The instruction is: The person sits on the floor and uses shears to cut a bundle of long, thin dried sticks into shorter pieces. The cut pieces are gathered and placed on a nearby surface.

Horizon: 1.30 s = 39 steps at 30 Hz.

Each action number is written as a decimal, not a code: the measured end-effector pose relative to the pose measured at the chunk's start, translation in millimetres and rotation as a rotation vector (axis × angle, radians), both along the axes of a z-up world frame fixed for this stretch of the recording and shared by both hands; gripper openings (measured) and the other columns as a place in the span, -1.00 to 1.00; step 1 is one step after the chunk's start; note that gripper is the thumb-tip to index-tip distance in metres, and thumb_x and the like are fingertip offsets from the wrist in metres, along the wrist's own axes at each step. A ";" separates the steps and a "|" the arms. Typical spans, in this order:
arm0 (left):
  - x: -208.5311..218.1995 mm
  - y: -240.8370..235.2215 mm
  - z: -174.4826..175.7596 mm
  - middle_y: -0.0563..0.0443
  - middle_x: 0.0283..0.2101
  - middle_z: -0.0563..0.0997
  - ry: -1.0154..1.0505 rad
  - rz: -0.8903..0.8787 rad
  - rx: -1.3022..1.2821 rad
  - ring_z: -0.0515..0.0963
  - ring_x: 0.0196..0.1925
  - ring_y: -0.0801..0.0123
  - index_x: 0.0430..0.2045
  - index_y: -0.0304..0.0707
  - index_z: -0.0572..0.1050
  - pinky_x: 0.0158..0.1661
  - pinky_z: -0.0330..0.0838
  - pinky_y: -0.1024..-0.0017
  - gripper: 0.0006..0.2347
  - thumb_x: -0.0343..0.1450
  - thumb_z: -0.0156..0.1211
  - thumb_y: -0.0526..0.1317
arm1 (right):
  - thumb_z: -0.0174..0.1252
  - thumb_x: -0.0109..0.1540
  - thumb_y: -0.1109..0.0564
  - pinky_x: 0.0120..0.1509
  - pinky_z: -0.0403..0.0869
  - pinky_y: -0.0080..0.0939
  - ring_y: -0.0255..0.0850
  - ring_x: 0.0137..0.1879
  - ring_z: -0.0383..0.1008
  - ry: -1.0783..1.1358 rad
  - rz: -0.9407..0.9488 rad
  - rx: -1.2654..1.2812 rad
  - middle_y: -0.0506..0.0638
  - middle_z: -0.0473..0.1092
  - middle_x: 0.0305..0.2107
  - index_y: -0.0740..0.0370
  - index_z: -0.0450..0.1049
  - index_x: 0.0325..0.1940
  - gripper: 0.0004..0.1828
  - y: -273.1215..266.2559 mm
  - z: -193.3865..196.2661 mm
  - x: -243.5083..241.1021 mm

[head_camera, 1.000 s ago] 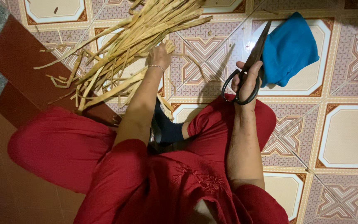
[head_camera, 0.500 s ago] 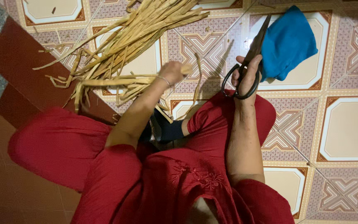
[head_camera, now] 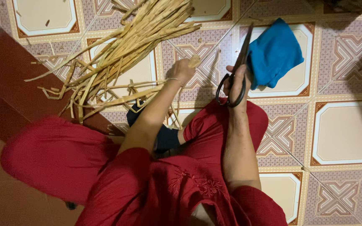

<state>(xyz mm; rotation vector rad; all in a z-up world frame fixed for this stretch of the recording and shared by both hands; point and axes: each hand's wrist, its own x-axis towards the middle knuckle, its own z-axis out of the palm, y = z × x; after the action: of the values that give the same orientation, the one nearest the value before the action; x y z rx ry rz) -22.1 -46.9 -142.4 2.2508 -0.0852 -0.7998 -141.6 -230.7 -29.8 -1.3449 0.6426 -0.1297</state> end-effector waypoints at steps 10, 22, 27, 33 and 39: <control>21.5 38.0 136.4 0.08 -0.41 0.64 0.026 0.339 -0.712 0.61 -0.44 0.50 -0.33 -0.40 0.59 -0.42 0.58 0.53 -0.83 0.36 0.39 -0.25 | -0.08 0.48 -0.28 -0.36 0.24 -0.35 -0.39 -0.42 0.19 -0.177 0.438 -0.027 -0.12 0.27 -0.47 0.43 0.32 0.15 -0.36 16.5 -39.6 -8.7; 3.1 25.2 177.8 0.13 -0.43 0.61 -0.077 0.310 -0.799 0.53 -0.48 0.59 -0.29 -0.34 0.60 -0.45 0.48 0.58 -0.82 0.37 0.40 -0.22 | -0.18 0.41 -0.43 -0.33 0.25 -0.43 -0.44 -0.42 0.18 -0.257 0.498 -0.150 -0.18 0.27 -0.46 0.36 0.24 0.47 -0.13 33.6 20.8 -18.9; 0.0 23.9 174.9 0.14 -0.42 0.60 -0.100 0.276 -0.784 0.53 -0.47 0.59 -0.29 -0.37 0.59 -0.42 0.48 0.58 -0.81 0.36 0.41 -0.23 | -0.16 0.41 -0.40 -0.35 0.27 -0.39 -0.42 -0.44 0.23 -0.250 0.459 -0.266 -0.16 0.27 -0.54 0.38 0.31 0.40 -0.17 38.0 28.1 -19.4; 1.2 23.0 160.1 0.09 -0.42 0.62 -0.052 0.266 -0.745 0.54 -0.49 0.56 -0.31 -0.42 0.61 -0.44 0.50 0.56 -0.81 0.38 0.41 -0.23 | -0.16 0.44 -0.28 -0.43 0.29 -0.35 -0.41 -0.52 0.28 -0.183 0.415 -0.459 -0.16 0.27 -0.65 0.38 0.44 0.21 -0.34 41.6 32.5 -19.6; 12.7 33.0 175.0 0.05 -0.44 0.69 0.005 0.286 -0.778 0.67 -0.47 0.50 -0.33 -0.36 0.59 -0.41 0.64 0.52 -0.81 0.40 0.34 -0.18 | -0.14 0.51 -0.21 -0.43 0.28 -0.34 -0.41 -0.52 0.24 -0.257 0.280 -0.256 -0.15 0.26 -0.62 0.40 0.46 0.05 -0.43 34.2 1.9 -18.8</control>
<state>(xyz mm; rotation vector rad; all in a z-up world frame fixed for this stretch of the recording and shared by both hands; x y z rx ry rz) -9.5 -13.8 32.6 1.4794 -0.0563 -0.4959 -160.3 -196.5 -27.9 -1.6190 0.2218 -0.1589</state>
